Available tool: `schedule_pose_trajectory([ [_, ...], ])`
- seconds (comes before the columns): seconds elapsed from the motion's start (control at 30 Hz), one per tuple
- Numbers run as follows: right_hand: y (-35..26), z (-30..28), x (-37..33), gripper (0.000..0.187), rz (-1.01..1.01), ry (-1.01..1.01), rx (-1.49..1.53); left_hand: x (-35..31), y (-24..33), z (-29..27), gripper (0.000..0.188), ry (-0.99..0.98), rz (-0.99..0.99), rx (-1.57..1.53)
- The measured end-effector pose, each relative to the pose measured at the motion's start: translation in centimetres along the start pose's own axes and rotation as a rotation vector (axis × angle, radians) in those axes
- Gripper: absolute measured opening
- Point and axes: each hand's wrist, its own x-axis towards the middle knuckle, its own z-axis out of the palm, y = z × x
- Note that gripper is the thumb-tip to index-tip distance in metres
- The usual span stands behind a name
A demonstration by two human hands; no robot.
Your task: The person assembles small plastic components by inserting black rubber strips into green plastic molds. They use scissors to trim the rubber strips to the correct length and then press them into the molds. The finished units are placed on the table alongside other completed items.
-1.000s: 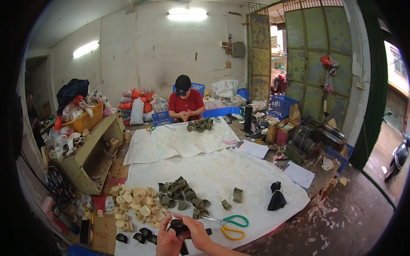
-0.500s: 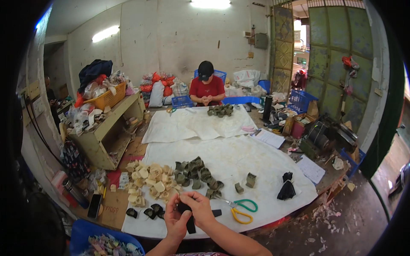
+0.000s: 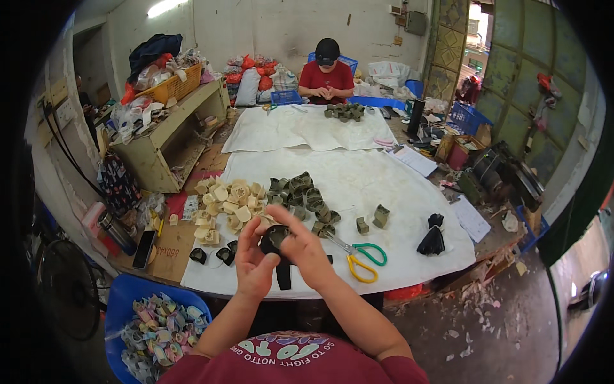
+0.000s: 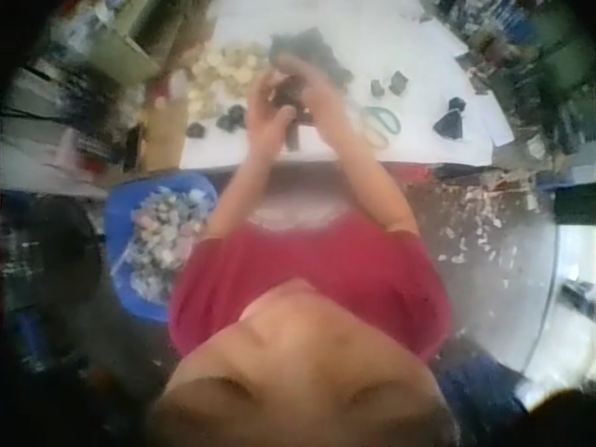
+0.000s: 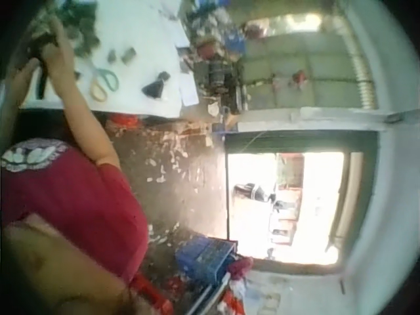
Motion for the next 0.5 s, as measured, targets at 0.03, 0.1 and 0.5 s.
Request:
schedule_pose_trajectory([
  [0.03, -0.2, 0.1, -0.1, 0.057, -0.073, -0.008, -0.158, 0.1, 0.0, -0.2, 0.065, -0.001, -0.018, -0.035],
  [0.1, -0.2, 0.4, -0.5, 0.052, -0.215, -0.012, -0.47, -0.1, 0.6, 0.7, 0.062, 0.011, -0.058, -0.079],
  [0.5, -2.8, -0.1, -1.7, 0.033, 0.092, 0.083, -0.309, 0.0, 0.5, 2.5, 0.081, -0.008, -0.18, -0.322],
])
